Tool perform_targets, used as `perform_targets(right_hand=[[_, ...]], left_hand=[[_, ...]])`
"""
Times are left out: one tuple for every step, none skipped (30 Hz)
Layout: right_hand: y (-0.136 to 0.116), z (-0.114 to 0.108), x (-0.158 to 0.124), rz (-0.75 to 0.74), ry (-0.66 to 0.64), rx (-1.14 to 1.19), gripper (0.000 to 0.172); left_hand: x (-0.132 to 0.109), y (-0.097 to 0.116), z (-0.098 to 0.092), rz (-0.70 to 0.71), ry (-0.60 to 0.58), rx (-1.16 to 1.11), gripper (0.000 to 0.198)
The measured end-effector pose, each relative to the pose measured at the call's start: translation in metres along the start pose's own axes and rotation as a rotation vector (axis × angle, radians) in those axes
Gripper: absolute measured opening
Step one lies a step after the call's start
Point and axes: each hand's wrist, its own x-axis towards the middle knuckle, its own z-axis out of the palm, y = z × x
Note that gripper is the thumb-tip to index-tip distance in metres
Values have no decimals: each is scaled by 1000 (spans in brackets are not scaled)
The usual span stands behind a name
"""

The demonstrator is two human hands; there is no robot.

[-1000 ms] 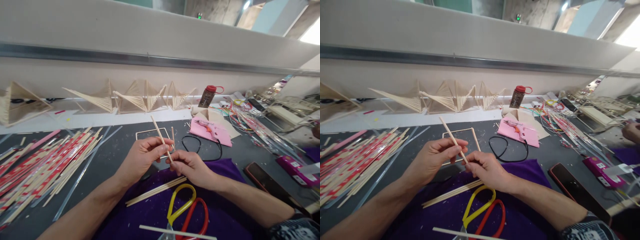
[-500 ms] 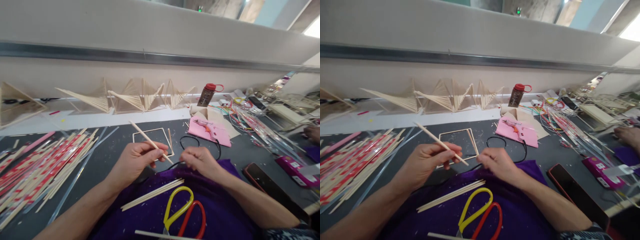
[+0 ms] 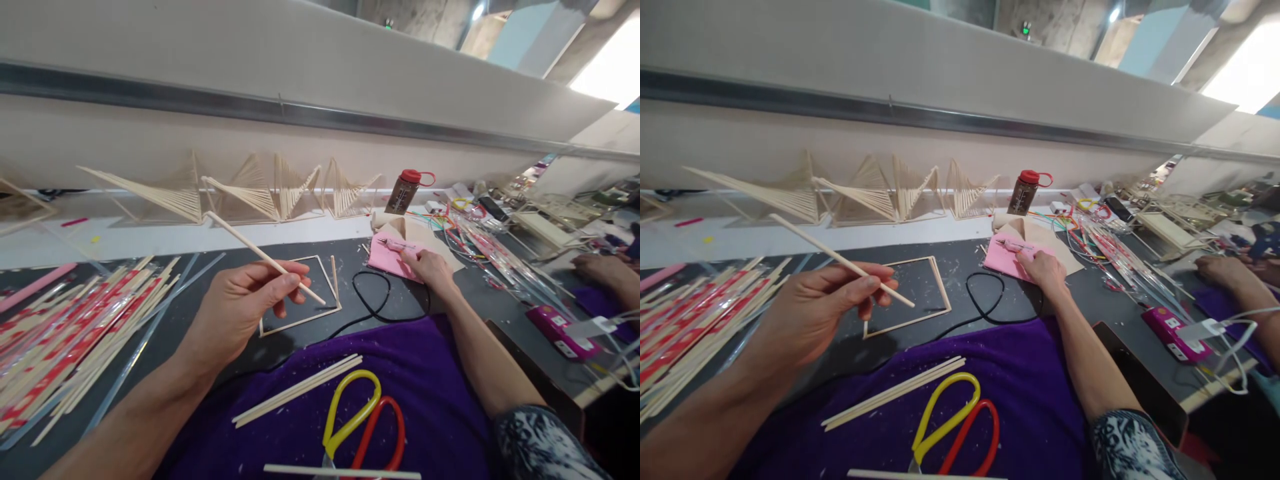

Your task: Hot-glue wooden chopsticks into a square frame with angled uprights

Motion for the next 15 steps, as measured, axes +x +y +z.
perform_targets(right_hand=[[-2,1,2,9,9,14,69],[-3,2,3,17,15,39,68],[-4,3,5,22,20,70,66],[-3,3,7,26,25,103,61],[-2,4,8,28,29,132,56],[1,5,10,28,32,145,51],[3,6,11,35,41,183,47],[6,6,12,47,52,251,43],[9,7,13,60,62,347,40],[12,8,14,71,67,460,38],[15,8,14,77,64,578,36],[16,8,13,73,50,689,34],[18,8,13,56,23,782,33],[18,7,12,28,-13,854,33],[18,6,11,0,-50,942,33]], left_hand=[[0,0,0,-4,-2,2,16],[0,1,1,-8,-3,3,16],[0,1,1,-12,-5,5,16],[0,1,1,-15,-5,6,16],[0,1,2,-17,-7,6,16],[0,1,2,-18,-7,6,16],[0,1,2,-19,-6,6,16],[1,1,2,-22,-4,7,16],[1,1,2,-25,-1,8,16],[1,0,2,-30,1,10,16],[2,-1,2,-36,-1,12,17],[2,-1,2,-41,-2,15,17],[2,-2,2,-46,-5,19,18],[3,-2,2,-48,-8,23,18],[3,-3,1,-49,-10,26,18]])
